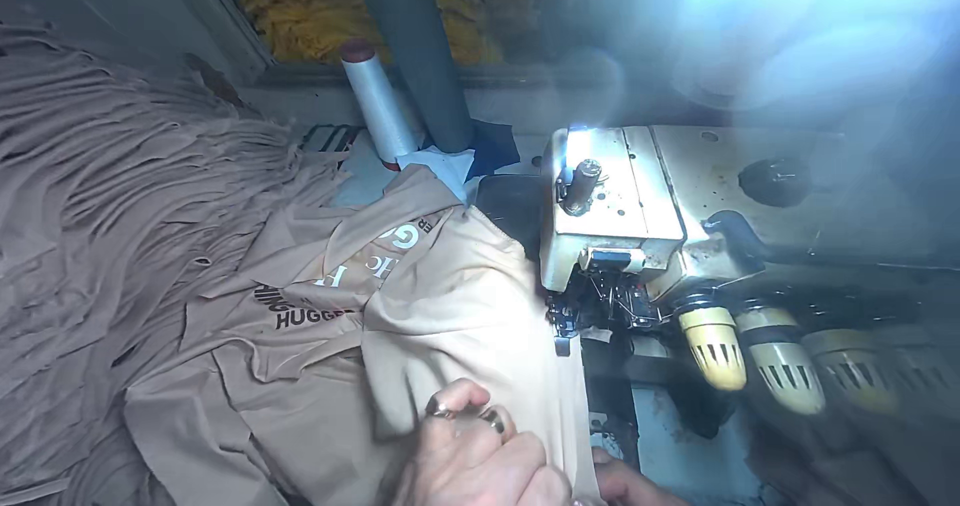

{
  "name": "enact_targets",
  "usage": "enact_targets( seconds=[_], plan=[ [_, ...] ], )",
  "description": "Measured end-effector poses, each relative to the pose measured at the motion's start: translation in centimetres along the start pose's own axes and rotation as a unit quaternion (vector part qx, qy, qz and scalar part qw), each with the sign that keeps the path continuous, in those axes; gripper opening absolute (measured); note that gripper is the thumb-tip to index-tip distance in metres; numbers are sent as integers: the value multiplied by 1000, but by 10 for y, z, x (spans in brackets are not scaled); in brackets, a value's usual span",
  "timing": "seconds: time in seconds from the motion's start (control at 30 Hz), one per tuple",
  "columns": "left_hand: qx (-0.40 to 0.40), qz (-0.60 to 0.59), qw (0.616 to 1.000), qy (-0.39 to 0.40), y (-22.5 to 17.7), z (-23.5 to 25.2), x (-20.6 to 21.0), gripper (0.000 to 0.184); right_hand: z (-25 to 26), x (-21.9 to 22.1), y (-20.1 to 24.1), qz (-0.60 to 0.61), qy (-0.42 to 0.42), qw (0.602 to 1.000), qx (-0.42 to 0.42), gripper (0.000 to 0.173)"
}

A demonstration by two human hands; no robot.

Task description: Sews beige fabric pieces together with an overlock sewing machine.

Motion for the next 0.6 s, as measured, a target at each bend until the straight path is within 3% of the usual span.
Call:
enact_targets(
  seconds=[0.13,0.23,0.4,0.53,0.6],
  plan=[
    [19,73,995,-71,8,26,15,19,23,13,10,-46,-24,998,-45,5],
    [4,69,988,-139,23,35,23,21,35,19,13,-27,-46,998,-33,10],
    [-37,35,992,-114,35,22,12,19,34,11,16,-24,-14,999,38,10],
    [-25,28,991,-126,43,8,7,17,30,7,11,8,18,1000,21,6],
    [-20,24,989,-148,49,4,6,17,30,8,13,31,20,999,31,13]
  ],
)
Point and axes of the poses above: each hand's wrist, its own z-axis towards the middle knuckle, its own x-axis out of the palm, y = z × x, the point moved 5 cm from there along z, towards the middle knuckle, and after that the axes turned 5 degrees about -y, right-handed, at the moved point
